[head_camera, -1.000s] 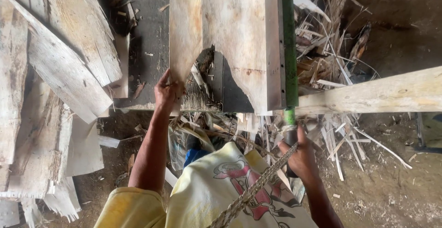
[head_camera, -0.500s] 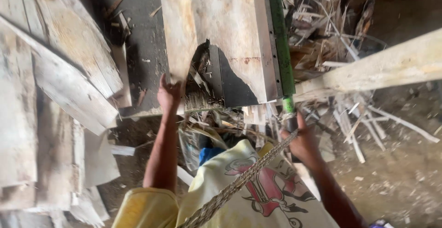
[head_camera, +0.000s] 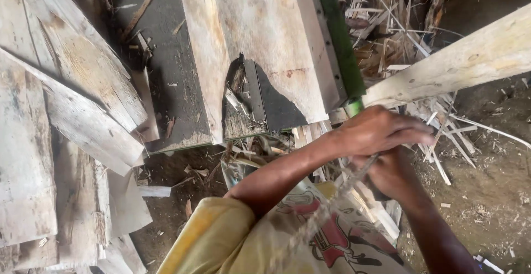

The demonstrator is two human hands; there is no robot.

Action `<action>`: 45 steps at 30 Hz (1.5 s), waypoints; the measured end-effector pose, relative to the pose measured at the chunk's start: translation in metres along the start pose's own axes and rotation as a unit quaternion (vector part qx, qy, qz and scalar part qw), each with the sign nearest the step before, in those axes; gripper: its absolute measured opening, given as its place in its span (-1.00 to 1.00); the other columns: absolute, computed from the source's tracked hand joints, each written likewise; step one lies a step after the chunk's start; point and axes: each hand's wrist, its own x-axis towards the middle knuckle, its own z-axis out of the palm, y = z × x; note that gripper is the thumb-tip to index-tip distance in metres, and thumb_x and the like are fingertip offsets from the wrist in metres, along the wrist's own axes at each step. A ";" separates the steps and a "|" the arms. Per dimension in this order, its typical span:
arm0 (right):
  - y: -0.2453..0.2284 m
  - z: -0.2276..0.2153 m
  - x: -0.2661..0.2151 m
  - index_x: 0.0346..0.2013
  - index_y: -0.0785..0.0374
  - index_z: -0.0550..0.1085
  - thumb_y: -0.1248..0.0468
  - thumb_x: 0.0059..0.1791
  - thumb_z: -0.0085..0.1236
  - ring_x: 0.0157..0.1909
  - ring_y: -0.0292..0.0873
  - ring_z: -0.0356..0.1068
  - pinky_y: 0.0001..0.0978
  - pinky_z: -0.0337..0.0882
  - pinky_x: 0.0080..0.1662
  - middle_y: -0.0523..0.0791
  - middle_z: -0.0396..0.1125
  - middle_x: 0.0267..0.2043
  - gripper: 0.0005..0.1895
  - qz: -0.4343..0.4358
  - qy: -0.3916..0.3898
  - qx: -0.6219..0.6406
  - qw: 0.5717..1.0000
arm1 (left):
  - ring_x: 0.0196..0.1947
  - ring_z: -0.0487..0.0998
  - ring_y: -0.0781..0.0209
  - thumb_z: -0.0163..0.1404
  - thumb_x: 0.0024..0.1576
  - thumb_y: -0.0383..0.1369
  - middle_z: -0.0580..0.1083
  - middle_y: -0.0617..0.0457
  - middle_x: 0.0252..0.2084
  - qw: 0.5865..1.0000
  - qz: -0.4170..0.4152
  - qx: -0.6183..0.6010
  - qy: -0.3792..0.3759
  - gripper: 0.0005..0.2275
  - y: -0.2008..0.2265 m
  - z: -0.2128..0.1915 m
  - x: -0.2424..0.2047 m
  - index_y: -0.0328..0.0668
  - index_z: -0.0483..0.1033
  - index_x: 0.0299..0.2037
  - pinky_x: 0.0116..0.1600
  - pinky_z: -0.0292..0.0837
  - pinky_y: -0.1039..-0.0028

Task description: Using a manual guillotine-style cutter to trim and sort pieces of tree bark or thin wood sheets.

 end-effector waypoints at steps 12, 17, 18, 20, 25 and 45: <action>0.183 0.086 -0.012 0.07 0.28 0.31 0.31 -0.01 0.01 -0.32 -0.18 0.32 -0.32 0.40 -0.34 -0.01 0.36 -0.15 -0.65 0.049 0.000 -0.051 0.998 | -0.28 0.67 0.09 -0.04 0.35 -0.03 0.63 -0.11 -0.20 0.984 -0.090 0.147 0.031 -0.69 -0.227 0.112 -0.131 -0.06 0.61 -0.13 -0.05 0.36 0.09; 0.141 0.078 -0.005 0.13 0.26 0.27 0.35 -0.01 -0.04 -0.45 -0.26 0.27 -0.44 0.34 -0.49 -0.05 0.38 -0.18 -0.61 0.141 -0.013 0.000 0.990 | -0.34 0.69 0.18 0.00 0.34 -0.20 0.63 -0.04 -0.31 0.951 -0.256 -0.054 0.163 -0.74 -0.039 0.005 -0.088 -0.22 0.64 -0.10 -0.17 0.58 0.28; 0.101 0.067 -0.006 0.14 0.26 0.26 0.36 -0.01 -0.04 -0.47 -0.28 0.27 -0.46 0.33 -0.51 -0.05 0.39 -0.18 -0.60 0.161 -0.016 0.013 0.987 | -0.39 0.69 0.17 0.03 0.32 -0.26 0.65 -0.08 -0.33 0.920 -0.301 -0.062 0.244 -0.78 -0.001 -0.014 -0.092 -0.23 0.67 -0.13 -0.26 0.66 0.26; 0.053 0.049 0.007 0.17 0.25 0.27 0.29 -0.02 0.02 -0.57 -0.23 0.32 -0.39 0.39 -0.59 0.00 0.43 -0.23 -0.55 0.218 -0.018 0.055 0.974 | -0.27 0.68 0.17 0.07 0.29 -0.38 0.62 -0.12 -0.24 0.811 -0.266 -0.215 0.475 -0.83 -0.017 -0.045 -0.149 -0.37 0.60 -0.07 -0.11 0.71 0.29; 0.033 0.022 0.003 0.17 0.34 0.30 0.14 -0.01 0.16 -0.65 -0.15 0.40 -0.30 0.50 -0.61 0.09 0.42 -0.35 -0.47 0.261 -0.024 0.102 0.960 | 0.32 0.22 -0.47 0.13 0.20 -0.07 0.20 -0.54 0.33 0.584 -0.496 0.494 0.410 -0.27 -0.057 -0.144 -0.286 -0.38 0.07 0.41 0.24 0.27 -0.11; 0.143 0.185 0.078 0.14 0.44 0.46 0.10 0.06 0.22 -0.09 -0.02 0.44 -0.20 0.55 -0.08 0.19 0.38 0.03 -0.49 0.315 0.257 0.275 0.871 | -0.29 0.66 0.11 0.17 0.02 -0.47 0.64 -0.15 -0.16 0.640 -0.536 0.133 0.534 -0.71 -0.049 -0.221 -0.310 -0.18 0.39 -0.09 -0.19 0.64 0.34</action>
